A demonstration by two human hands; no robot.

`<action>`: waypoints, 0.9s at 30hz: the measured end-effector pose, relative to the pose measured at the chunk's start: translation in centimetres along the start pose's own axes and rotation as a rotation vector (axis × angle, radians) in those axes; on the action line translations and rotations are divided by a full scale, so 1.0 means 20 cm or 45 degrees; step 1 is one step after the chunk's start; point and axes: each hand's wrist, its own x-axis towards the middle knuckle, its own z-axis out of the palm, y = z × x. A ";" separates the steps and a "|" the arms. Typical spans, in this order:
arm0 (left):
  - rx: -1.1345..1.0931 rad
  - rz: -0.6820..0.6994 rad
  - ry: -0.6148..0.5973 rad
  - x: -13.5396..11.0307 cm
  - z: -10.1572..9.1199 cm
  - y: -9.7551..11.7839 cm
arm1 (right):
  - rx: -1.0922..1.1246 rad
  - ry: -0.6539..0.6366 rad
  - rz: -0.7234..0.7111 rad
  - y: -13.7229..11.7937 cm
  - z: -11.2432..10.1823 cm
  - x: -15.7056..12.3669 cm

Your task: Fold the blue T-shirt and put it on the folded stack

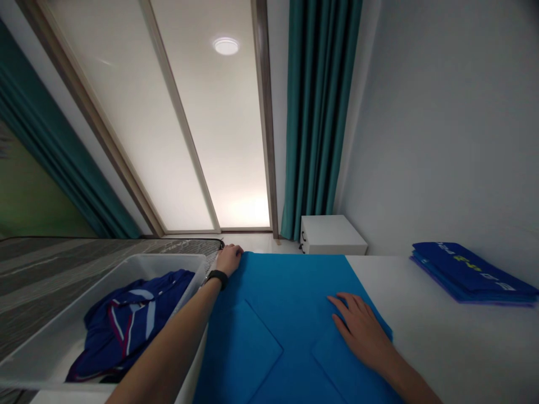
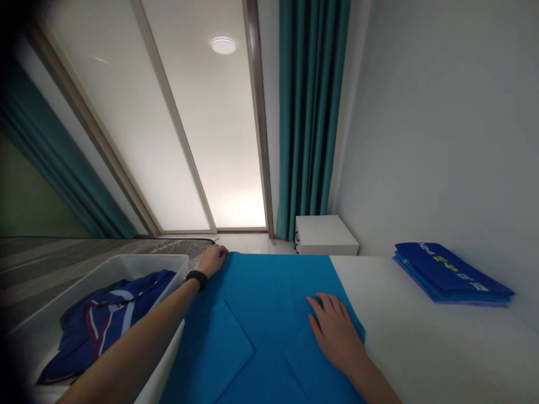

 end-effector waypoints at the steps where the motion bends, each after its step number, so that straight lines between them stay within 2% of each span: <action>1: -0.022 -0.002 0.016 -0.01 -0.01 0.01 | 0.000 0.004 -0.001 0.00 0.00 0.00; 4: -0.093 0.003 0.072 -0.05 -0.04 0.06 | 0.000 0.015 -0.009 0.00 0.00 0.00; 8: -0.171 0.056 0.118 -0.16 -0.07 0.13 | 0.004 0.028 -0.014 0.01 0.00 0.00; 15: -0.265 0.141 -0.022 -0.37 0.00 0.14 | 0.003 0.042 -0.031 0.01 0.01 0.00; 20: -0.361 0.122 0.000 -0.40 0.05 0.10 | -0.008 0.045 -0.027 0.02 0.01 0.00; 27: -0.528 0.106 0.082 -0.40 0.07 0.08 | -0.042 0.002 -0.015 0.01 0.00 -0.01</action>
